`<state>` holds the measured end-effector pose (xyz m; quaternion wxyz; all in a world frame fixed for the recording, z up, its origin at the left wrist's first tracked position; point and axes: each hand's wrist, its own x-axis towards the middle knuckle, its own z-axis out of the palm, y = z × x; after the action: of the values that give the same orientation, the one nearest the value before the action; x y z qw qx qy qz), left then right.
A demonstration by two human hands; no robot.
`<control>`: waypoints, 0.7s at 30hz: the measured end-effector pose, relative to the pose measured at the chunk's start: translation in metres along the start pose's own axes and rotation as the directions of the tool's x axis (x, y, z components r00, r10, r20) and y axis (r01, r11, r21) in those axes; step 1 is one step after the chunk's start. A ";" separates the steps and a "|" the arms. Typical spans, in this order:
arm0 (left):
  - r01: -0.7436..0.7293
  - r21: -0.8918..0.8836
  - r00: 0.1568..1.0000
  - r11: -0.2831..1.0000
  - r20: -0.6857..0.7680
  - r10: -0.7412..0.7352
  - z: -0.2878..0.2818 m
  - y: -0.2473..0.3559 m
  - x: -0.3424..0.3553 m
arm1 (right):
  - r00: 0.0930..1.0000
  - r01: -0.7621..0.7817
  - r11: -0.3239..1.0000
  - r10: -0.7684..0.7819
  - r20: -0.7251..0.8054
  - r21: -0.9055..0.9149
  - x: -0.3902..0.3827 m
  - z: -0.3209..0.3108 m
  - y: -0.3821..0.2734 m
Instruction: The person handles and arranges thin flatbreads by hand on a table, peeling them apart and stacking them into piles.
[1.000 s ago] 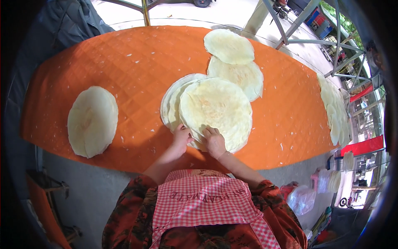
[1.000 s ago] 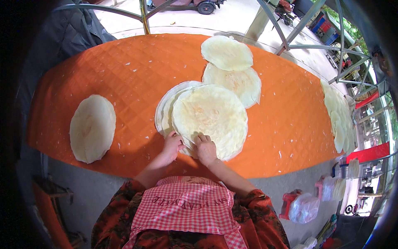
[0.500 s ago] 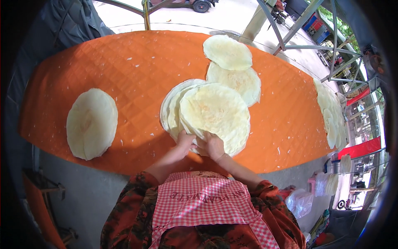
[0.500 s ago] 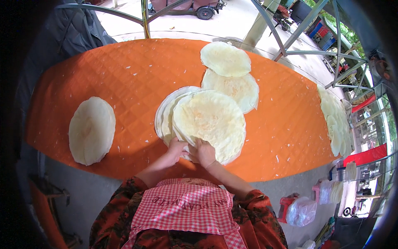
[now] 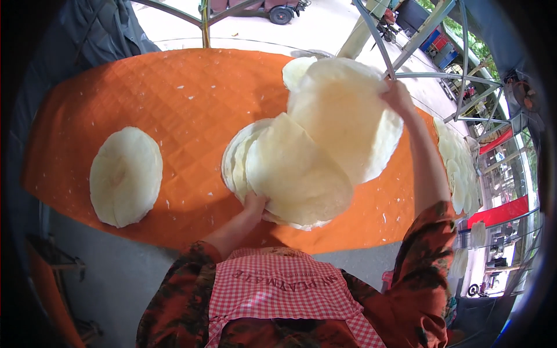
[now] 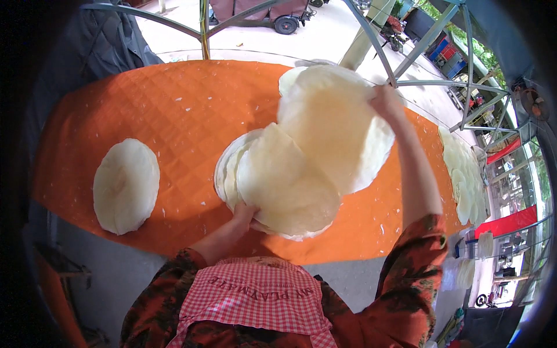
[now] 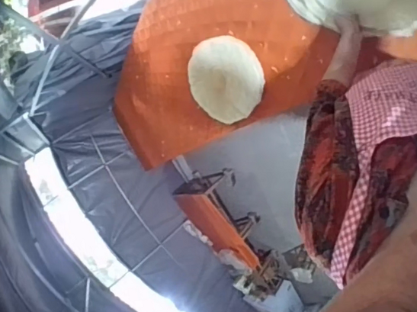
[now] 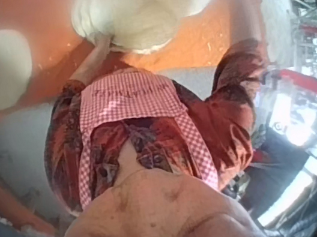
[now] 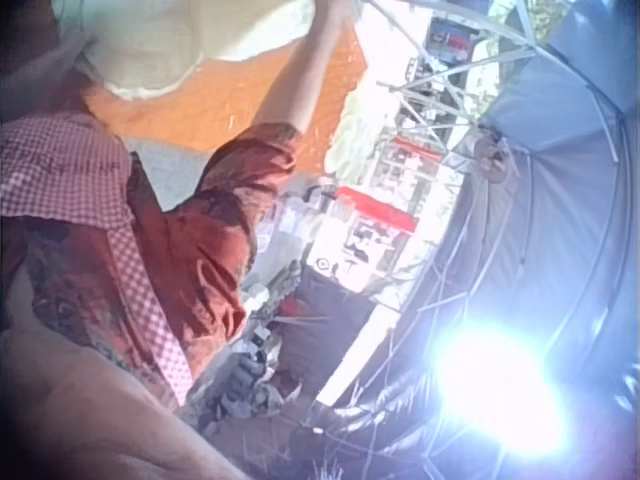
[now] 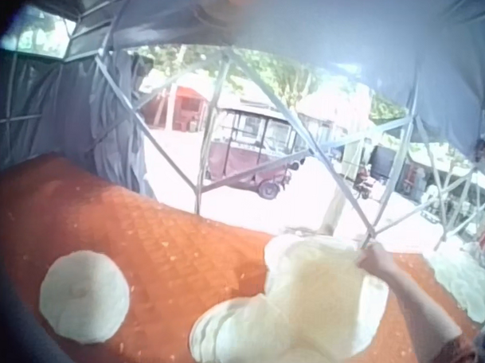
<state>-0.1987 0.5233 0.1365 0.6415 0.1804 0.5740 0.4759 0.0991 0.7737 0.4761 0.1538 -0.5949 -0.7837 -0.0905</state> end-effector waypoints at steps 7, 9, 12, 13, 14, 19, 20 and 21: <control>0.052 0.038 0.995 0.998 -0.086 -0.049 -0.009 -0.005 0.002 | 0.991 0.055 0.993 -0.067 -0.117 -0.102 0.024 -0.080 -0.027; -0.002 0.038 0.999 0.999 -0.041 0.004 -0.022 -0.023 0.017 | 0.987 0.081 0.987 -0.098 -0.127 -0.138 -0.013 -0.061 -0.062; 0.032 -0.043 0.998 0.999 0.048 -0.030 -0.016 0.000 -0.002 | 0.973 0.169 0.969 -0.194 -0.127 -0.182 -0.107 0.010 -0.107; 0.119 -0.120 0.989 0.986 0.101 -0.107 -0.010 0.012 -0.013 | 0.916 0.273 0.962 -0.255 -0.309 0.016 -0.142 0.045 -0.114; 0.118 -0.122 0.989 0.985 0.104 -0.106 -0.007 0.014 -0.014 | 0.957 0.269 0.963 -0.265 -0.121 0.023 -0.183 0.087 -0.113; 0.193 -0.028 0.976 0.981 0.112 -0.188 -0.009 0.011 -0.014 | 0.954 0.215 0.962 -0.244 0.173 0.167 -0.296 0.185 -0.164; 0.208 -0.019 0.972 0.978 0.118 -0.204 -0.011 0.010 -0.013 | 0.955 0.212 0.962 -0.242 0.173 0.172 -0.296 0.184 -0.163; 0.213 -0.013 0.971 0.977 0.113 -0.210 -0.014 0.008 -0.013 | 0.963 0.211 0.961 -0.235 0.128 0.176 -0.294 0.177 -0.166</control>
<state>-0.2133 0.5123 0.1465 0.7215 0.1364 0.5475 0.4013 -0.0121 0.5197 0.2146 0.1316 -0.4932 -0.8599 0.0005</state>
